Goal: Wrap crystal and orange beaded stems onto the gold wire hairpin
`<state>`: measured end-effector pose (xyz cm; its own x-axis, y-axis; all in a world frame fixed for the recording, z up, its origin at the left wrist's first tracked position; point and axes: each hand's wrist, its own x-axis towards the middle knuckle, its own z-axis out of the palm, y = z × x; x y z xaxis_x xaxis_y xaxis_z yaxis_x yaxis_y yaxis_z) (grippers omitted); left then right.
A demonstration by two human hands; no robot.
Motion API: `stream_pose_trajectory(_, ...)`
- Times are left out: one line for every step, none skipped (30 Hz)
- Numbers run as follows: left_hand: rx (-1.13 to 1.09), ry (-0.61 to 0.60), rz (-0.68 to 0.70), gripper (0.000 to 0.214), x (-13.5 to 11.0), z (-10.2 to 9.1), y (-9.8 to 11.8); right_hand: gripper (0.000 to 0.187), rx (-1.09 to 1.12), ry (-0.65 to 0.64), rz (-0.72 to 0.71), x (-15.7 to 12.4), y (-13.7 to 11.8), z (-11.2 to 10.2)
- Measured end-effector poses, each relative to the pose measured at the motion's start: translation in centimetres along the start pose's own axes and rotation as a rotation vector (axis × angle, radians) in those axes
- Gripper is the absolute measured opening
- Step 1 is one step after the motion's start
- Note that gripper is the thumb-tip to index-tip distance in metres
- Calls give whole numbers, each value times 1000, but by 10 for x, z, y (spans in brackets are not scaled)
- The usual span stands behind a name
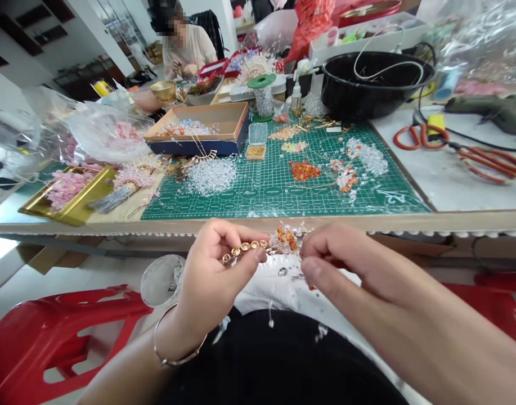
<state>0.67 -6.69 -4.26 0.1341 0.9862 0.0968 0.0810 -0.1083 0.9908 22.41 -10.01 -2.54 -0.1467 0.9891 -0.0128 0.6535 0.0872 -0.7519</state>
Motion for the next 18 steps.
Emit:
stream_pose_trajectory(-12,-2,-5,31,0,0,0,31,-24,-20,-1,-2,2,2)
stream_pose_trajectory(-25,-1,-9,31,0,0,0,25,-61,-12,-12,-4,3,4)
stream_pose_trajectory(-39,-1,-12,31,0,0,-1,21,-95,5,-38,-5,4,6)
stream_pose_trajectory(-51,-1,-17,31,1,0,-1,17,-121,21,-69,-5,3,9)
stream_pose_trajectory(-59,-2,-20,31,1,0,-1,15,-137,32,-98,-5,2,11)
stream_pose_trajectory(-65,-2,-22,31,1,0,-1,13,-148,32,-113,-5,1,12)
stream_pose_trajectory(-68,-4,-24,31,1,0,-1,13,-152,31,-115,-5,0,14)
stream_pose_trajectory(-71,-5,-28,31,1,0,-1,14,-146,32,-106,-4,-1,15)
stream_pose_trajectory(-75,-6,-32,31,0,0,0,17,-130,37,-86,-4,-2,16)
stream_pose_trajectory(-81,-8,-38,31,-1,-1,0,21,-106,48,-58,-5,-3,17)
stream_pose_trajectory(-87,-11,-43,31,-1,-1,1,25,-75,61,-31,-5,-3,18)
stream_pose_trajectory(-90,-12,-46,31,-2,-1,2,30,-41,73,-3,-6,-3,19)
stream_pose_trajectory(-89,-10,-47,31,-2,-2,2,35,-5,86,23,-6,-3,19)
stream_pose_trajectory(-88,-6,-45,31,-2,-2,2,38,30,94,50,-7,-2,19)
stream_pose_trajectory(-85,-1,-43,31,-2,-2,2,40,67,97,75,-8,-1,19)
stream_pose_trajectory(-80,6,-41,31,-2,-2,2,42,105,95,101,-8,0,19)
stream_pose_trajectory(-78,9,-38,31,-2,-2,2,43,142,86,125,-9,1,18)
stream_pose_trajectory(-78,11,-34,31,-1,-2,2,44,182,75,149,-9,2,17)
